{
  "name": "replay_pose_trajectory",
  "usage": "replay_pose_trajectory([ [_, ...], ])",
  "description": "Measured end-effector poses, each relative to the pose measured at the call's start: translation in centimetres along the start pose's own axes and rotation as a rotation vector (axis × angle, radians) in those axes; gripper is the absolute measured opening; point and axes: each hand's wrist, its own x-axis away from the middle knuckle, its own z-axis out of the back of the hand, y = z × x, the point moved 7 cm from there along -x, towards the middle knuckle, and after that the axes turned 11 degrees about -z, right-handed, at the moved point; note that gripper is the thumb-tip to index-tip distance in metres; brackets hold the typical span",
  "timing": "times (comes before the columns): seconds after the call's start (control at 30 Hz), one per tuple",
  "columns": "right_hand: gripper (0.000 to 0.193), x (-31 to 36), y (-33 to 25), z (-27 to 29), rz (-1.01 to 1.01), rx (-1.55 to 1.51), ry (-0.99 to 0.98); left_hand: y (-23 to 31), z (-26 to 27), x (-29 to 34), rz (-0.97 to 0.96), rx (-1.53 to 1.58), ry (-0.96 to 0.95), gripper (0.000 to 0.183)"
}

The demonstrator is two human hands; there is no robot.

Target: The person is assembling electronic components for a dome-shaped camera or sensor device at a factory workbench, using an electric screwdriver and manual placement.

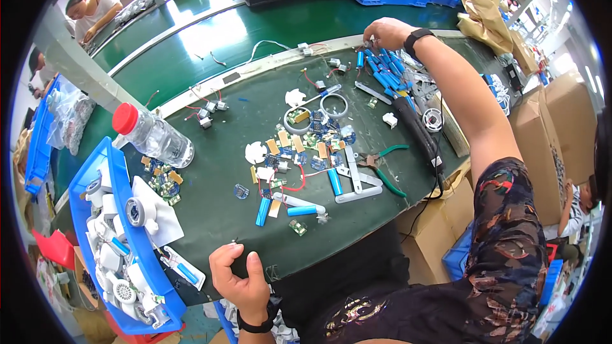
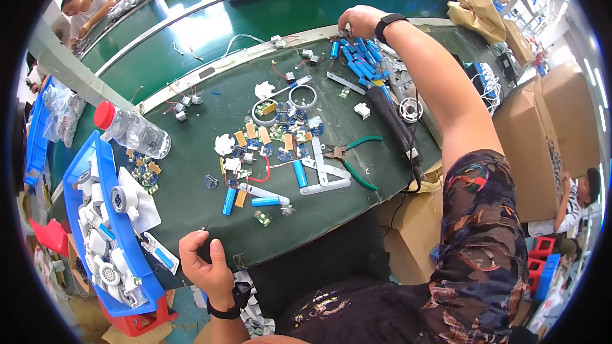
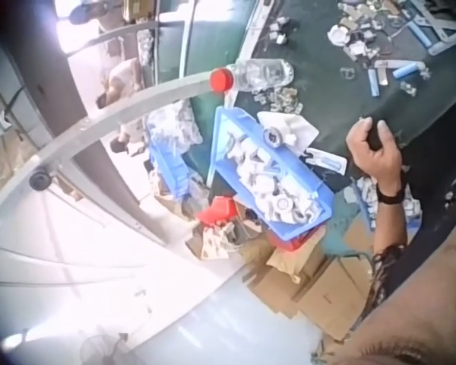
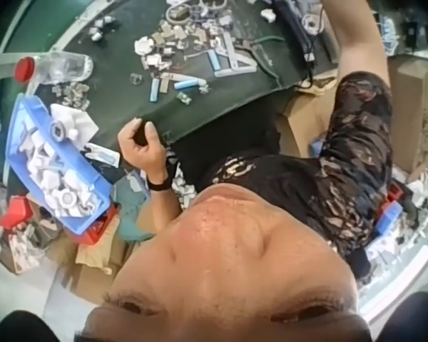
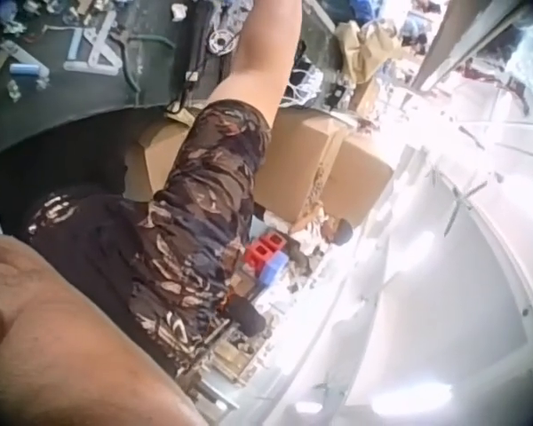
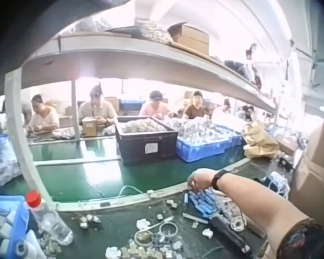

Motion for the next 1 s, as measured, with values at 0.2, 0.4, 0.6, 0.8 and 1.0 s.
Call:
replay_pose_trajectory([
  [0.2, 0.026, 1.7, 1.4, 1.5, -0.114, -0.082, 0.139, 0.1, -0.2, 0.0, -0.007, 0.003, 0.001, 0.020],
  [0.4, 0.026, 3.0, 3.0, 1.8, -0.135, -0.308, 0.042, 0.1, -0.1, 0.2, 0.004, 0.012, 0.002, 0.020],
  [0.6, 0.019, 5.3, 2.7, 2.7, 0.020, 0.064, 0.210, 0.3, -0.2, 0.2, -0.001, 0.014, -0.013, 0.018],
  [0.8, 0.019, 6.8, 2.8, 3.9, 0.016, -0.178, 0.250, 0.2, -0.1, 0.3, 0.004, 0.009, -0.010, 0.017],
  [1.0, 0.025, 8.5, 3.4, 4.9, 0.056, -0.305, 0.357, 0.2, -0.2, 0.3, 0.007, 0.017, -0.020, 0.016],
])
